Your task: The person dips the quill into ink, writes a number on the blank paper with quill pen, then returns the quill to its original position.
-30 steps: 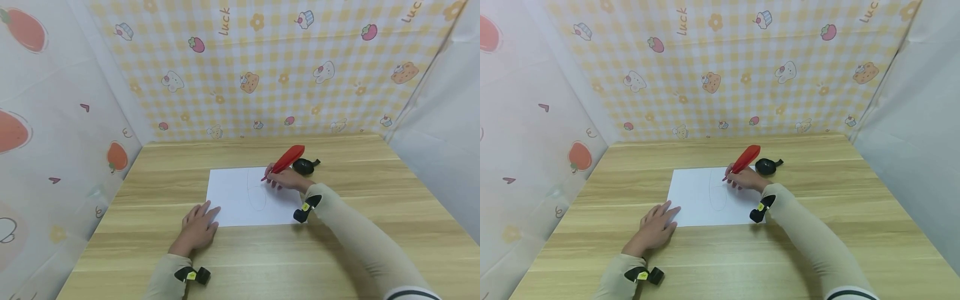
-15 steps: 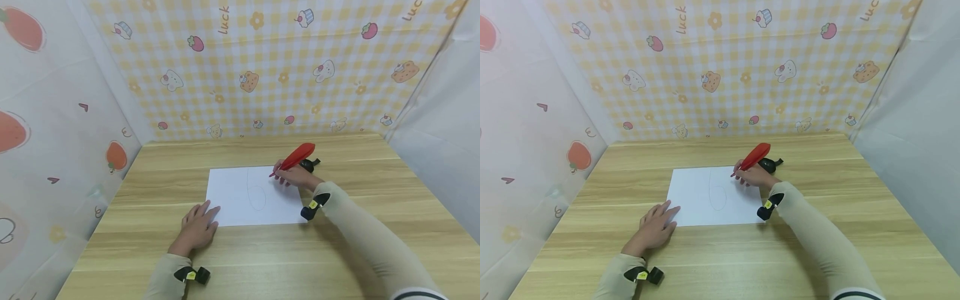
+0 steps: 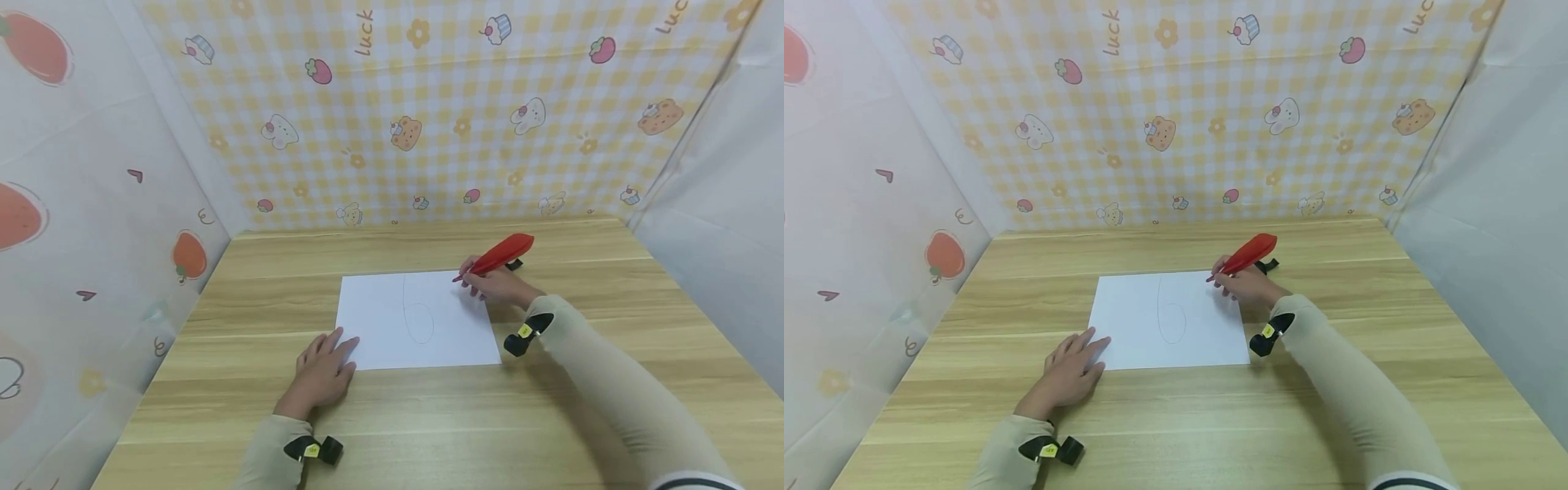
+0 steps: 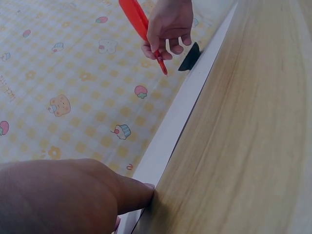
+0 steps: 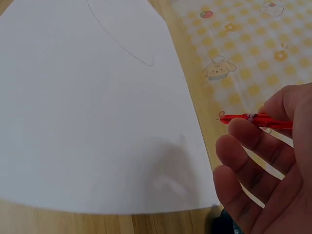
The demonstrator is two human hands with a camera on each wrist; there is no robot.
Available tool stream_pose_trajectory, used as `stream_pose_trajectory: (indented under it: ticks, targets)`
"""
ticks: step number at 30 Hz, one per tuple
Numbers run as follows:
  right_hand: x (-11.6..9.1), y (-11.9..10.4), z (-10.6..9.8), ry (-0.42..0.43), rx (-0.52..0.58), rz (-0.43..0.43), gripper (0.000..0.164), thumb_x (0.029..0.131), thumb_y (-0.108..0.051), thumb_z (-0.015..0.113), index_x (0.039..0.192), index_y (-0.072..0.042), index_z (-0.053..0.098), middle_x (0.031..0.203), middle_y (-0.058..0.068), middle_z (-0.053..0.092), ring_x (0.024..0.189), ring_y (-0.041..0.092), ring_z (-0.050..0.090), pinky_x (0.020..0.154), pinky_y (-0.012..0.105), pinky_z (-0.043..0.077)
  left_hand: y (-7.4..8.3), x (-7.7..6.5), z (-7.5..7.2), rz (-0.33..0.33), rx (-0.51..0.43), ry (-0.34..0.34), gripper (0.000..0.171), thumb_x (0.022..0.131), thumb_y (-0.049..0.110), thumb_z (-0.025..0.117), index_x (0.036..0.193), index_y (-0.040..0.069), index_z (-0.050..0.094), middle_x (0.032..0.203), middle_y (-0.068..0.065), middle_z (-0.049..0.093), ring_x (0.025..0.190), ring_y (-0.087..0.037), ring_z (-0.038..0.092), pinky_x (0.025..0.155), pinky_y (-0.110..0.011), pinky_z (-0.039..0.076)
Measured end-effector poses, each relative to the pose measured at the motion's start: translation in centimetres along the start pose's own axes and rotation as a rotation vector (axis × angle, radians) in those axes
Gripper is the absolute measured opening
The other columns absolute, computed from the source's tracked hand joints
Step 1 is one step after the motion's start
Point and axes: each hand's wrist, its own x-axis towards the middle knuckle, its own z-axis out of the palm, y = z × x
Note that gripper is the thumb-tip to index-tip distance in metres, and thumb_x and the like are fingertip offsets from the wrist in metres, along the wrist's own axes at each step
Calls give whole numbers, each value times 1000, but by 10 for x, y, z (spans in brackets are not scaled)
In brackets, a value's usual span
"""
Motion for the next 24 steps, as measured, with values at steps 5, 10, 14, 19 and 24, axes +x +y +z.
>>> stream_pose_trajectory:
  ticks: [5,10,14,19,24]
  targets:
    - [-2,7,-10,2,-1,-8,16,99,-15,51,113,-8,54,103,20,64,77,30,60,62,32,53,0,0,0,-3,5,-2,46,99,23,52,144,15,47,156,-17,25,141,-44,16,105,-66,15]
    - [-3,13,-20,2,7,-23,16,100,-16,51,113,-8,56,90,24,60,71,33,57,59,30,49,1,0,-1,-4,5,-3,46,99,23,52,144,15,47,156,-16,25,141,-44,16,106,-66,15]
    - [-7,15,-25,26,-2,-22,17,100,-17,52,113,-7,57,96,24,62,78,35,60,67,37,53,2,0,-1,-2,2,-2,46,99,23,52,144,15,48,156,-17,26,141,-45,16,106,-66,15]
    - [-12,18,-32,75,-61,-22,18,100,-18,52,114,-8,56,102,19,63,81,31,62,68,38,54,2,0,-1,-1,-4,0,46,99,23,52,144,14,48,156,-17,26,140,-45,16,105,-66,15]
    - [-15,23,-38,109,-124,-46,16,100,-16,51,113,-8,55,97,18,64,78,29,60,61,30,51,1,0,1,-9,-3,-3,46,99,23,52,144,15,47,156,-17,25,141,-44,16,105,-66,15]
